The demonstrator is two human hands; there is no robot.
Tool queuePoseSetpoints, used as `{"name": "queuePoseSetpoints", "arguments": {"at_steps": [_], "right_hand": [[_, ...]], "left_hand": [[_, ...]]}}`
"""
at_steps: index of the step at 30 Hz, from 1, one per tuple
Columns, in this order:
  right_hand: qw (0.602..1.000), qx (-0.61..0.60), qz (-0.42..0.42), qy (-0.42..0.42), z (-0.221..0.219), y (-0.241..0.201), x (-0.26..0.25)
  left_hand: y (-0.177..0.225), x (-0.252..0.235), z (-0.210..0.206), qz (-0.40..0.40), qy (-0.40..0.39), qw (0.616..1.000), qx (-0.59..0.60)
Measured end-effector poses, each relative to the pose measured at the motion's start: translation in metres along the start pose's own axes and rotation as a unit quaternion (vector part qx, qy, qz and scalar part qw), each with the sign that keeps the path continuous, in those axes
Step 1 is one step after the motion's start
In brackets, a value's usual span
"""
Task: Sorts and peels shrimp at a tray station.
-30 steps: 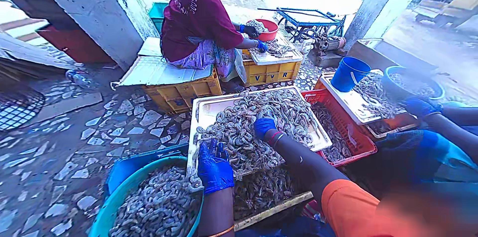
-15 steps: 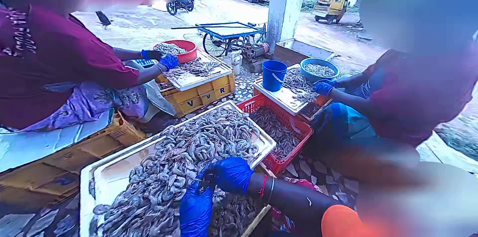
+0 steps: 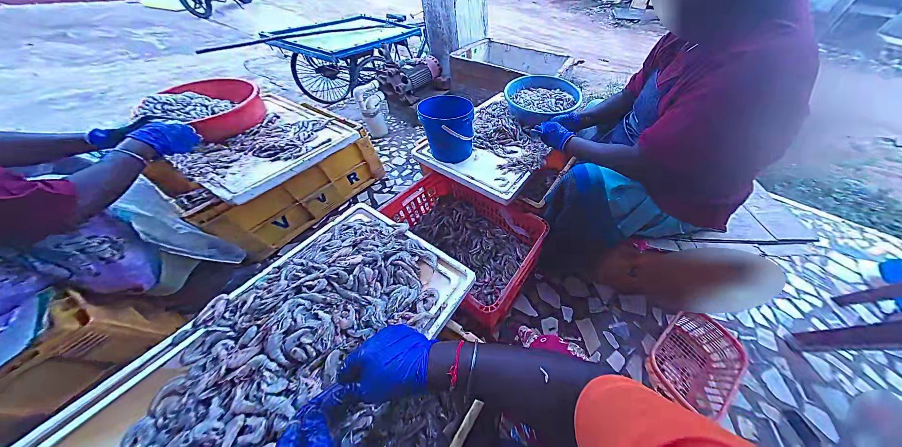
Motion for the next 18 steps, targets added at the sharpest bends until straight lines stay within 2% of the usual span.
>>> {"name": "queuePoseSetpoints", "arguments": {"at_steps": [2, 5, 6, 8, 10, 14, 16, 18], "right_hand": [[0.999, 0.013, 0.035, 0.016, -0.003, -0.003, -0.003], [0.998, -0.001, 0.047, 0.052, 0.001, -0.002, -0.005], [0.997, -0.007, 0.046, 0.054, 0.002, -0.001, -0.006], [0.998, -0.017, 0.046, 0.043, 0.000, 0.001, -0.008], [0.998, -0.041, 0.048, 0.029, -0.006, -0.003, -0.010], [0.995, -0.087, 0.028, 0.031, -0.015, -0.014, -0.016], [0.989, -0.144, -0.004, 0.036, -0.016, -0.018, -0.017], [0.970, -0.236, -0.029, 0.043, -0.015, -0.023, -0.017]], "left_hand": [[-0.002, -0.008, 0.009, 0.028, 0.017, 0.998, 0.060], [-0.010, -0.017, 0.026, 0.027, 0.036, 0.998, 0.038], [-0.013, -0.020, 0.029, 0.007, 0.013, 0.999, 0.030], [-0.012, -0.019, 0.024, -0.039, -0.092, 0.995, 0.018], [-0.009, -0.011, 0.017, -0.031, -0.144, 0.989, 0.014], [-0.006, 0.002, 0.019, -0.013, -0.108, 0.993, -0.049], [-0.006, 0.000, 0.031, -0.046, -0.055, 0.980, -0.184], [-0.013, -0.008, 0.046, -0.040, -0.015, 0.953, -0.298]]}}
Point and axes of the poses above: each hand's wrist, its own x-axis away from the middle knuckle, its own z-axis out of the back of the hand, y = z × x, the point moved 9 cm from there along -x, towards the middle knuckle, and after that the axes turned 6 degrees about z, right-handed, at the moved point
